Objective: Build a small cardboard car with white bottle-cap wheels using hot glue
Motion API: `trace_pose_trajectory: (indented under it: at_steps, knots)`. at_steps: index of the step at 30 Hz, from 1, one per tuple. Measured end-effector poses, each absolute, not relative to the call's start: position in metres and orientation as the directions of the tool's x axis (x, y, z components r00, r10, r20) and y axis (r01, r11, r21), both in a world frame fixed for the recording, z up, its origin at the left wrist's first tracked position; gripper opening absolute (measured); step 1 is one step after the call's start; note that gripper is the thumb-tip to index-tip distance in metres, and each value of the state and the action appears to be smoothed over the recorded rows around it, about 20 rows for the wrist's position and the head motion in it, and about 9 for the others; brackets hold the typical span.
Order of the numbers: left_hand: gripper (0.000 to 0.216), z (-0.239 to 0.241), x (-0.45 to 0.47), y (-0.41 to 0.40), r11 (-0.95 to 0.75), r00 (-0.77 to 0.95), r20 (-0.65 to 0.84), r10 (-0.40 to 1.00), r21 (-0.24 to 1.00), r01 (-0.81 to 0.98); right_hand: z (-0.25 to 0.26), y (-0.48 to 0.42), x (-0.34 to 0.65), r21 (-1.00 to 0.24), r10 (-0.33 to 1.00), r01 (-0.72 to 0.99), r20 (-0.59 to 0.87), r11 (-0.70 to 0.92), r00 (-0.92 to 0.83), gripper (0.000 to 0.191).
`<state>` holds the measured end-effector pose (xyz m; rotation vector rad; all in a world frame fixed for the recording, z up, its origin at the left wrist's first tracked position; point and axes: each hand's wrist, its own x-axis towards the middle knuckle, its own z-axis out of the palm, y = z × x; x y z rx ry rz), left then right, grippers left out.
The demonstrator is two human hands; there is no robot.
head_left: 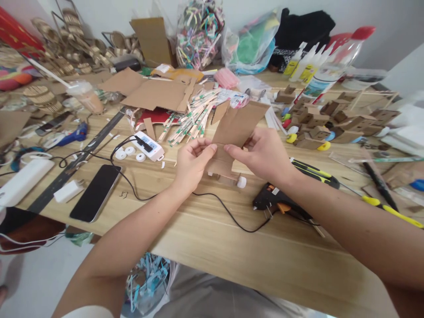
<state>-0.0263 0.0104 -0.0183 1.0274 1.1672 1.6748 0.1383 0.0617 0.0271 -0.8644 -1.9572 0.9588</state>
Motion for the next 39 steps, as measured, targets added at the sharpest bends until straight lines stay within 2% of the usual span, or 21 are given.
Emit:
trace_pose_trajectory:
  at_steps: [2,6,10,14,17,24,39]
  knots:
    - [0.026,-0.018,-0.027,0.009,-0.203,-0.310,0.141,0.940,0.963,-0.176,0.028,0.061,0.138,-0.894,0.822,0.155,0.303,0.421,-0.482,0.012]
    - [0.028,-0.017,-0.022,0.004,-0.265,-0.362,0.182,0.914,0.944,-0.196,0.025,0.054,0.133,-0.986,0.849,-0.021,0.151,0.163,-0.507,0.030]
    - [0.028,-0.018,-0.014,-0.001,-0.330,-0.419,0.230,0.878,0.926,-0.184,0.019,0.042,0.124,-0.981,0.849,-0.191,0.076,-0.029,-0.523,0.031]
    - [0.033,-0.021,-0.011,-0.002,-0.355,-0.463,0.274,0.843,0.930,-0.096,0.017,0.033,0.117,-0.956,0.876,-0.259,0.005,-0.138,-0.483,0.031]
    - [0.035,-0.022,-0.011,-0.002,-0.357,-0.476,0.287,0.831,0.932,-0.062,0.019,0.029,0.115,-0.959,0.895,-0.235,-0.040,-0.160,-0.444,0.031]
    - [0.034,-0.021,-0.010,-0.004,-0.374,-0.477,0.327,0.816,0.927,-0.005,0.018,0.026,0.109,-0.964,0.923,-0.229,-0.037,-0.133,-0.383,0.032]
    - [0.034,-0.016,-0.008,-0.007,-0.389,-0.482,0.316,0.817,0.920,-0.055,0.021,0.021,0.124,-0.963,0.859,-0.252,0.051,-0.092,-0.510,0.024]
